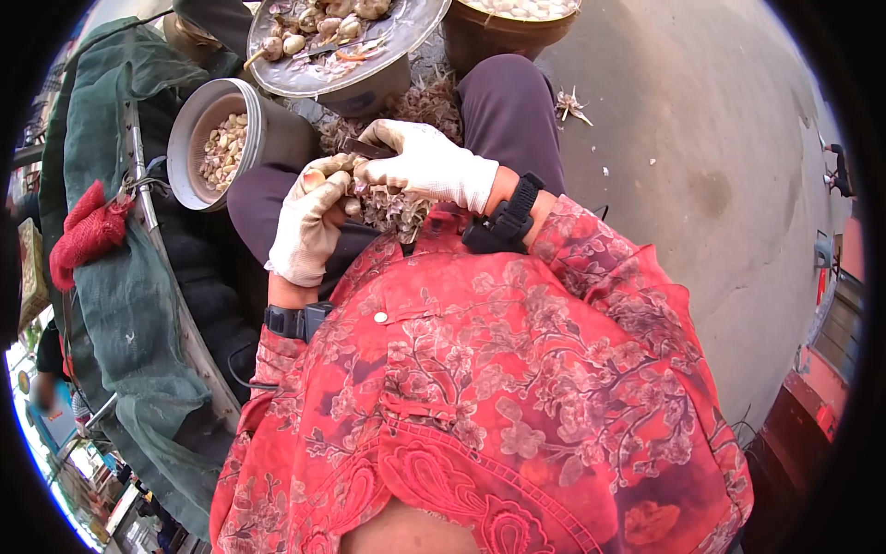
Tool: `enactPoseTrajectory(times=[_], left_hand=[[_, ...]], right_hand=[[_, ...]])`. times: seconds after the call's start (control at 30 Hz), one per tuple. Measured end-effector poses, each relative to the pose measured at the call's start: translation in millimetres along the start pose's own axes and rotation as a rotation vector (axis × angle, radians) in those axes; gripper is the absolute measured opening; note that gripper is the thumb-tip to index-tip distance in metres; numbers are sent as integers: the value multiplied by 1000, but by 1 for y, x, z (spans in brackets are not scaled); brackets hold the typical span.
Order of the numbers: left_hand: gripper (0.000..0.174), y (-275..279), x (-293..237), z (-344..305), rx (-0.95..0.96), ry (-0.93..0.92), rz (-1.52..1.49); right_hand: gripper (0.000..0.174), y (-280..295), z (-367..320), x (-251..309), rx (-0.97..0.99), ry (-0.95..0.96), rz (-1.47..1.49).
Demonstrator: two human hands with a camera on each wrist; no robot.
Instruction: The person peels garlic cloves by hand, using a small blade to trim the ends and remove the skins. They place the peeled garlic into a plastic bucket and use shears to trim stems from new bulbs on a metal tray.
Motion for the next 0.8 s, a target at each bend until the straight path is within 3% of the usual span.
enactPoseTrajectory(times=[0.2,0.27,0.5,0.6,0.8], left_hand=[[20,10,-10,-5,-156,22,219],[19,11,-6,-5,-179,41,349],[17,5,-4,-1,-170,0,556],[12,9,-3,3,-135,-76,573],[8,-1,-2,3,-129,-50,481]], right_hand=[[46,7,-5,15,0,-42,-255],[44,8,-5,27,-63,115,-423],[35,-1,-8,31,-15,158,-615],[32,-4,-8,33,-8,209,-647],[32,-6,-6,35,10,274,-658]])
Point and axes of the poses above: each hand's wrist, its own z-axis towards the middle knuckle, its own y-axis out of the back of the hand, x = y × z, the point moved 10 cm from there along z, towards the middle knuckle, and after that the axes turned 6 degrees about -z, right-handed, at the moved point
